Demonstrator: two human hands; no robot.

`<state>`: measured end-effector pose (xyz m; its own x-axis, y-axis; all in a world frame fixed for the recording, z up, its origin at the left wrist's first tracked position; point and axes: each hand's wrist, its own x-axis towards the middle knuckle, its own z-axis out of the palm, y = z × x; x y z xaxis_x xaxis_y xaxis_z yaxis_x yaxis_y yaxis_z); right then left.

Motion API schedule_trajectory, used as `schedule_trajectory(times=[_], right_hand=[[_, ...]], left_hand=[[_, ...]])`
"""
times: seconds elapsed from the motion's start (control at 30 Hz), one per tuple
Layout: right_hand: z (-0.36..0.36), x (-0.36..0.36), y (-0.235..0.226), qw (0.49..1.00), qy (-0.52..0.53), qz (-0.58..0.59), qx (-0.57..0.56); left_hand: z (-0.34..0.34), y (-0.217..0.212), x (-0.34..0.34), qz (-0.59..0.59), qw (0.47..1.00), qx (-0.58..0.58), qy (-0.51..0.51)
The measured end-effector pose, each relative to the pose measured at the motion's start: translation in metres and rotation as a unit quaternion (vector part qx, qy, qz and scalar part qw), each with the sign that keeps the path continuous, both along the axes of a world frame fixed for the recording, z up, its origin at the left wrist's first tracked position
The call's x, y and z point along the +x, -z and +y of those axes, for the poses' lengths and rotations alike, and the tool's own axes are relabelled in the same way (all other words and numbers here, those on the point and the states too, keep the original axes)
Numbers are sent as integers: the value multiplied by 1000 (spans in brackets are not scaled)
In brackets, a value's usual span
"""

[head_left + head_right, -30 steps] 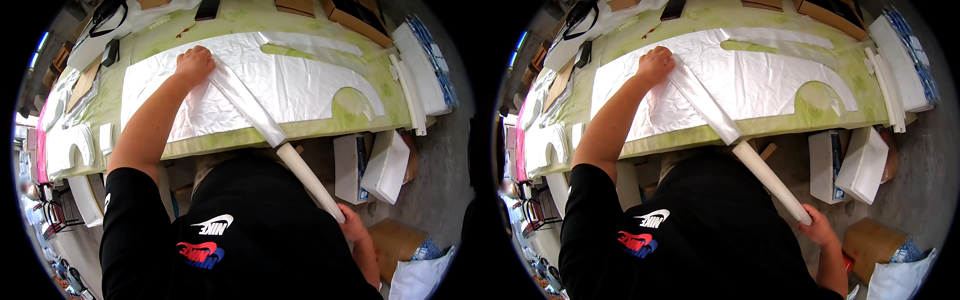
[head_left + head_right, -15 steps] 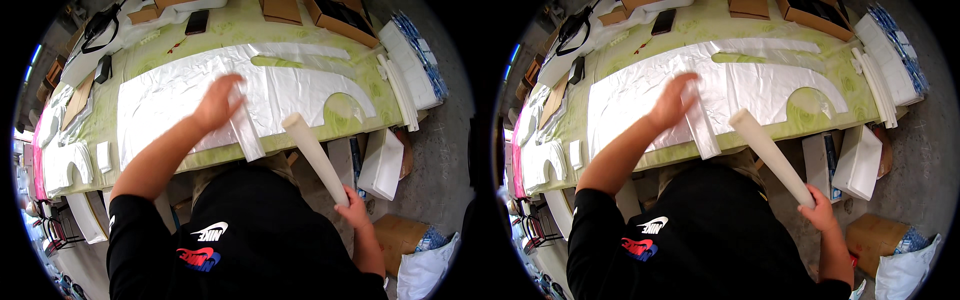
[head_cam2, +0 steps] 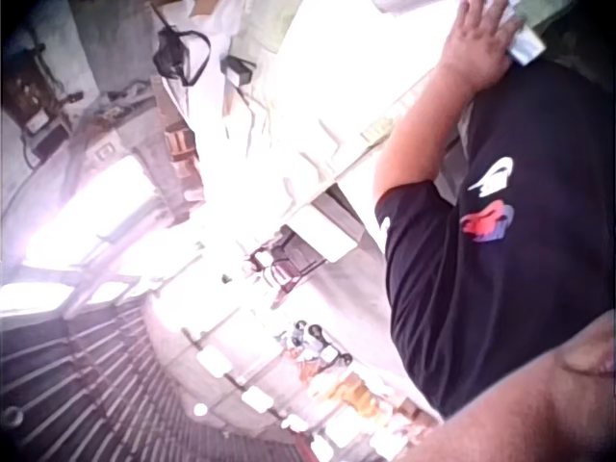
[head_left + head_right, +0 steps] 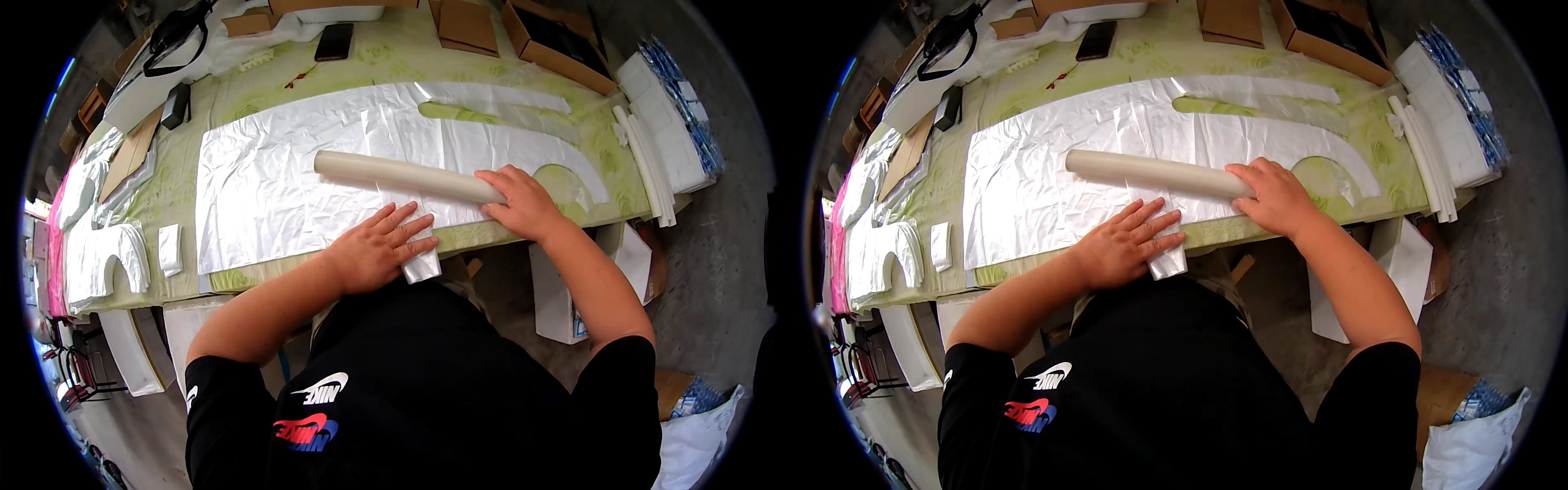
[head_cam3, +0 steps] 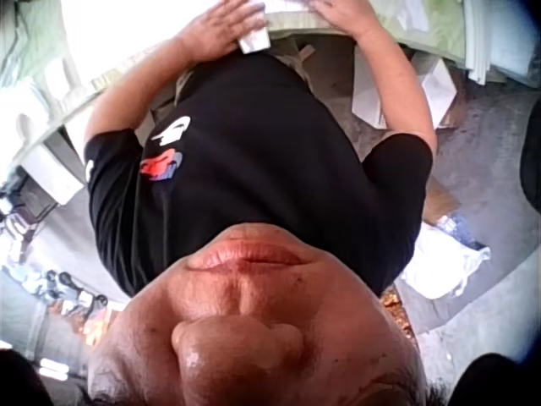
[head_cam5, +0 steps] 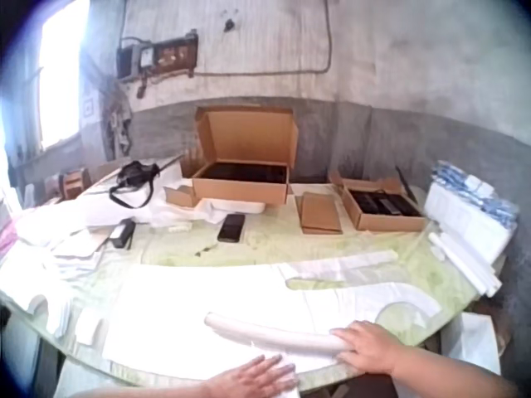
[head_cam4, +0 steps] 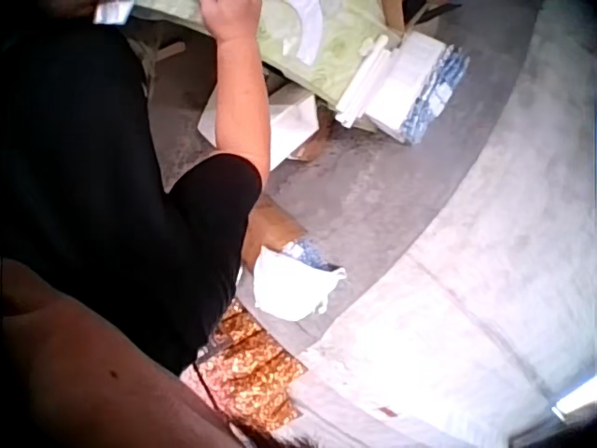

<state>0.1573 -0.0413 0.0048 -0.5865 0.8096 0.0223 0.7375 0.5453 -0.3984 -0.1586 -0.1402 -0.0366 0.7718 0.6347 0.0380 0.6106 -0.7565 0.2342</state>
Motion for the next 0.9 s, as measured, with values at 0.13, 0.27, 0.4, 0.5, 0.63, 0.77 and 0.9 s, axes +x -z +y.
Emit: schedule_trajectory(times=[0.13,0.27,0.4,0.5,0.63,0.77,0.9], right_hand=[[27,4,3,999,45,-24,13],[49,11,5,993,91,-57,42],[48,8,23,970,48,-51,232],[17,-12,27,958,-78,45,272],[-31,-47,29,965,-169,94,180],[-45,-57,40,966,-170,146,132],[-50,-60,36,965,-174,156,121]], left_hand=[[-3,1,2,-15,1000,1,-18],[-8,-2,8,-30,999,2,-43],[-9,-2,7,-30,999,-5,-35],[-7,-6,6,-41,999,-13,-16],[-11,-2,2,-77,997,-18,15],[-19,-4,3,-156,975,33,-157],[-21,-4,3,-85,987,-2,-136]])
